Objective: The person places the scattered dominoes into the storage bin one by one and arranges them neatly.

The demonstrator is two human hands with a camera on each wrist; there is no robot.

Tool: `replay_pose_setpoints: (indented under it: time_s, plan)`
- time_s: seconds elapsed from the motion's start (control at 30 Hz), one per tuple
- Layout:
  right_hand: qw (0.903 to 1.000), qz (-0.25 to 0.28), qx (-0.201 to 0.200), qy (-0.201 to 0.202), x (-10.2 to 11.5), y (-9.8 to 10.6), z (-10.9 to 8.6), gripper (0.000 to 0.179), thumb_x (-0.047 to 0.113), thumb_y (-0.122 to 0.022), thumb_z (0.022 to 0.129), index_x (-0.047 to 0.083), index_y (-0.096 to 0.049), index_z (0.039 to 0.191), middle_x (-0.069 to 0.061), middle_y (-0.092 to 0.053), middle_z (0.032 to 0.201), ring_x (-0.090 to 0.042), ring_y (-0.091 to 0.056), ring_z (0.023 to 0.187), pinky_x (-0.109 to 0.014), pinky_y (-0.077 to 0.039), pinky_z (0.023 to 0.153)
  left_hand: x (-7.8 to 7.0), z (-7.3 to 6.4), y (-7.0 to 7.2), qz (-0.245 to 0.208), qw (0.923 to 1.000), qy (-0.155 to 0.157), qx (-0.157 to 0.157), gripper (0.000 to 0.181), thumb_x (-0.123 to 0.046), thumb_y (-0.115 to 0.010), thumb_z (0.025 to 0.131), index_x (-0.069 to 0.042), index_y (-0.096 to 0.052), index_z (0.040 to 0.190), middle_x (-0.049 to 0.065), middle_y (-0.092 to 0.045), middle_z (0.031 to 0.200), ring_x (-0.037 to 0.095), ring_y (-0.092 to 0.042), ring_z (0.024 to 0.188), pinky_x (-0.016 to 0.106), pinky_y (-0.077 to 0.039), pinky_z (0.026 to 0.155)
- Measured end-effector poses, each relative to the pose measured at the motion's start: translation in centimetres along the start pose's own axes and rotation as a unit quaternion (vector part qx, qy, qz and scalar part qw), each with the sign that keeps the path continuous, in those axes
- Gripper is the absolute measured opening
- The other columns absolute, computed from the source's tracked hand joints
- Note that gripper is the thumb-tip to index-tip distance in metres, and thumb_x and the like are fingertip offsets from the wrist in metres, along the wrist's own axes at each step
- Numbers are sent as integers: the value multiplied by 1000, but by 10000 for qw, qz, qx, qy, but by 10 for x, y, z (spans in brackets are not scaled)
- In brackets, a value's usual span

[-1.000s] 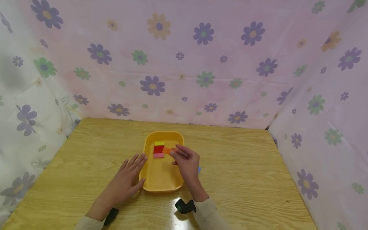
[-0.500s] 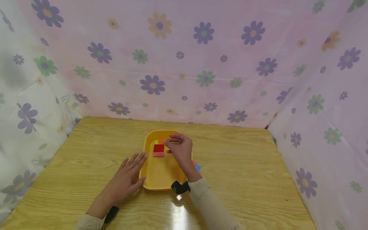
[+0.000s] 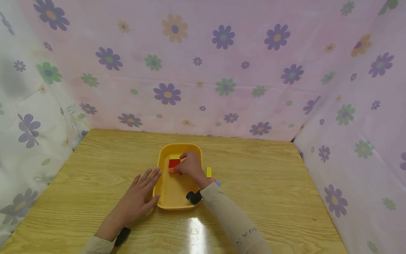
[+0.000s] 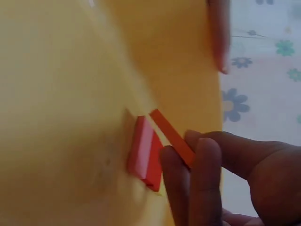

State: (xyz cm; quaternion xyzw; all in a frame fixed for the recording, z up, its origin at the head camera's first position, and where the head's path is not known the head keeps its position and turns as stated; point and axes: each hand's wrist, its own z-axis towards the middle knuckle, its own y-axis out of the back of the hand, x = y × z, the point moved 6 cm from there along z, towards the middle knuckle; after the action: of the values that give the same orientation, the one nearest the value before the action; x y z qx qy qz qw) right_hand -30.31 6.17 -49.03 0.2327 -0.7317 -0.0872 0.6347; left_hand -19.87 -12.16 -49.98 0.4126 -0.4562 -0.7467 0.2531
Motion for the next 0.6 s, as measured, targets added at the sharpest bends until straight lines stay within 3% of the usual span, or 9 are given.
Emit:
replay_pose_setpoints:
  time_s: [0.2,0.33,0.6]
  plan:
    - [9922,-1210,41,-306,-9,-8,2,61,12,-88,73,-13,-63,124,-13,-72,81,-15,-61,59,-24,-54,61,0,0,0,3,10000,42,23,71,-36,-63,99,-8,-37,158,3,-26,168,31,-22,156,63,-19,122]
    - [9898,-1361,8,-411,-13,-9,2,60,15,-89,75,-11,-63,123,-15,-71,93,-16,-61,62,-26,-55,63,-1,-1,-1,-15,10000,44,49,70,-36,-62,100,-8,-36,158,3,-25,168,31,-22,156,64,-18,122]
    - [9887,-1400,1,-540,-15,-10,2,67,18,-88,77,-10,-58,130,-14,-68,92,-17,-62,63,-28,-56,67,-1,-1,0,26,10000,29,27,70,-36,-62,100,-8,-35,159,4,-25,168,32,-23,155,63,-19,122]
